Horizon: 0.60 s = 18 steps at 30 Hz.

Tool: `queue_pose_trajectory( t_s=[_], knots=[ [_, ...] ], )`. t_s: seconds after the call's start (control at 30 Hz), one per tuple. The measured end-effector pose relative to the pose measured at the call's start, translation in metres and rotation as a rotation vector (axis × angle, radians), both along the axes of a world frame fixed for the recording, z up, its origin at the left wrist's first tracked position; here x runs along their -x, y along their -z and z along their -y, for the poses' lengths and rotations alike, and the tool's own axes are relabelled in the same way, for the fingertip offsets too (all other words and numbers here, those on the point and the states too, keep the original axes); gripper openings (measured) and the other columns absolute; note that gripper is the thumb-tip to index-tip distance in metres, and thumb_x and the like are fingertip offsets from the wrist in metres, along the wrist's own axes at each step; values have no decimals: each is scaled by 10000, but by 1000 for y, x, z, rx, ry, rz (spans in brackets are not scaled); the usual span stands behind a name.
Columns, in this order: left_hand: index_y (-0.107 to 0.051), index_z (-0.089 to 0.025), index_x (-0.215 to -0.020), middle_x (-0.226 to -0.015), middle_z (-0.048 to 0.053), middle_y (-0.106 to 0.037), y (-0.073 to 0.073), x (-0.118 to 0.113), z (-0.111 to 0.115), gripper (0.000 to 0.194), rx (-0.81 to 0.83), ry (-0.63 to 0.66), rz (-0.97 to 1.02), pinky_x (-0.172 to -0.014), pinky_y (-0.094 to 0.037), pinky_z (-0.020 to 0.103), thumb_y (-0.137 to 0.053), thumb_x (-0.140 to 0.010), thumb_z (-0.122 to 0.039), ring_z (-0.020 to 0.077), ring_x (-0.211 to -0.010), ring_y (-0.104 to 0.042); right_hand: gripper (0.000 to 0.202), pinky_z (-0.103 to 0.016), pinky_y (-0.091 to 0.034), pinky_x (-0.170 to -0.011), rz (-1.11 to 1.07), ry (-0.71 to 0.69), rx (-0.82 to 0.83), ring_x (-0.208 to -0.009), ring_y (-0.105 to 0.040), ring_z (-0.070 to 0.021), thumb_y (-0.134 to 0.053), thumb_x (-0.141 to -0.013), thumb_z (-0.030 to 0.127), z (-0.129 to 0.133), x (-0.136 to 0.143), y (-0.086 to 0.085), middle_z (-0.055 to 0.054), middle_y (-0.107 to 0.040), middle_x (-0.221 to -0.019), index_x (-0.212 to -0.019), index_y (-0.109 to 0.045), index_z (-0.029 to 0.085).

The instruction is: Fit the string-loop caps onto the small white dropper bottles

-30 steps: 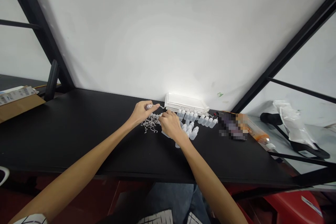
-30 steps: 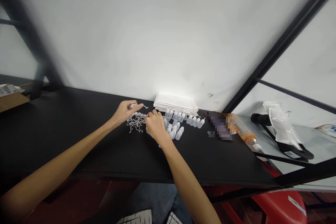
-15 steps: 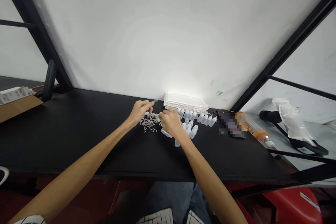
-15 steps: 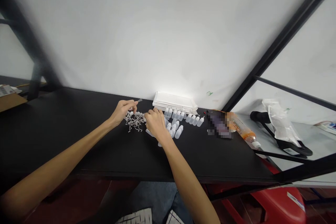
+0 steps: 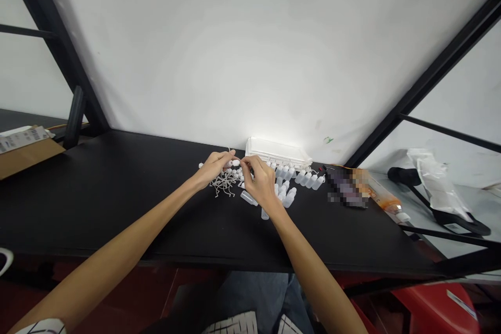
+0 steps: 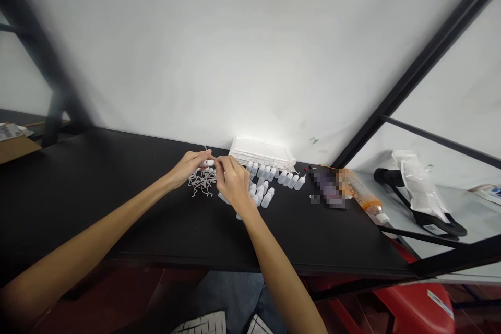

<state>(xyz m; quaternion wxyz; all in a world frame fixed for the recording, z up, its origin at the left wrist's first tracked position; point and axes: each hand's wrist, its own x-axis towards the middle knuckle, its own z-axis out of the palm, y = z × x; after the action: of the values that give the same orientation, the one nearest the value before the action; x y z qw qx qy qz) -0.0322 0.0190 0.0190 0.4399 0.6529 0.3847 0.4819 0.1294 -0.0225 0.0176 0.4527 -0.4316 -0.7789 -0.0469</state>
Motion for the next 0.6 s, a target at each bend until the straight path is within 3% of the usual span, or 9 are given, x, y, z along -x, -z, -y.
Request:
queue_pose_trajectory(
  t_s=[0.2,0.37,0.47,0.6],
  knots=[
    [-725,-143,-739,-688,19,-526,-2,-1,4,470,-60,13,-20,-533,-382,235,-570,-829,-577,109,-591,-435,220,-262,-437,-694,5,-46,-1,-793,-635,-158,-394,-976,233,-1,4,4,-67,-694,-926,-940,-606,186],
    [-726,-143,-707,-746,53,-641,2,-2,3,447,-146,-66,-80,-568,-410,261,-570,-841,-539,112,-569,-465,251,-271,-439,-679,52,-13,-1,-777,-631,-162,-389,-971,232,-1,3,5,-68,-690,-860,-877,-618,187],
    [-708,-149,-666,-824,79,-697,6,-4,3,438,-172,-108,-73,-618,-453,269,-584,-832,-534,171,-710,-589,233,-270,-454,-669,29,-48,11,-746,-621,-157,-415,-957,242,-2,2,6,-63,-678,-835,-870,-624,185],
    [-716,-167,-670,-812,69,-716,6,-6,7,383,-187,-153,-48,-655,-486,280,-607,-835,-495,214,-828,-641,228,-261,-495,-679,-62,-148,71,-770,-626,-156,-421,-957,252,-3,2,7,-63,-678,-877,-961,-642,195]
  ],
)
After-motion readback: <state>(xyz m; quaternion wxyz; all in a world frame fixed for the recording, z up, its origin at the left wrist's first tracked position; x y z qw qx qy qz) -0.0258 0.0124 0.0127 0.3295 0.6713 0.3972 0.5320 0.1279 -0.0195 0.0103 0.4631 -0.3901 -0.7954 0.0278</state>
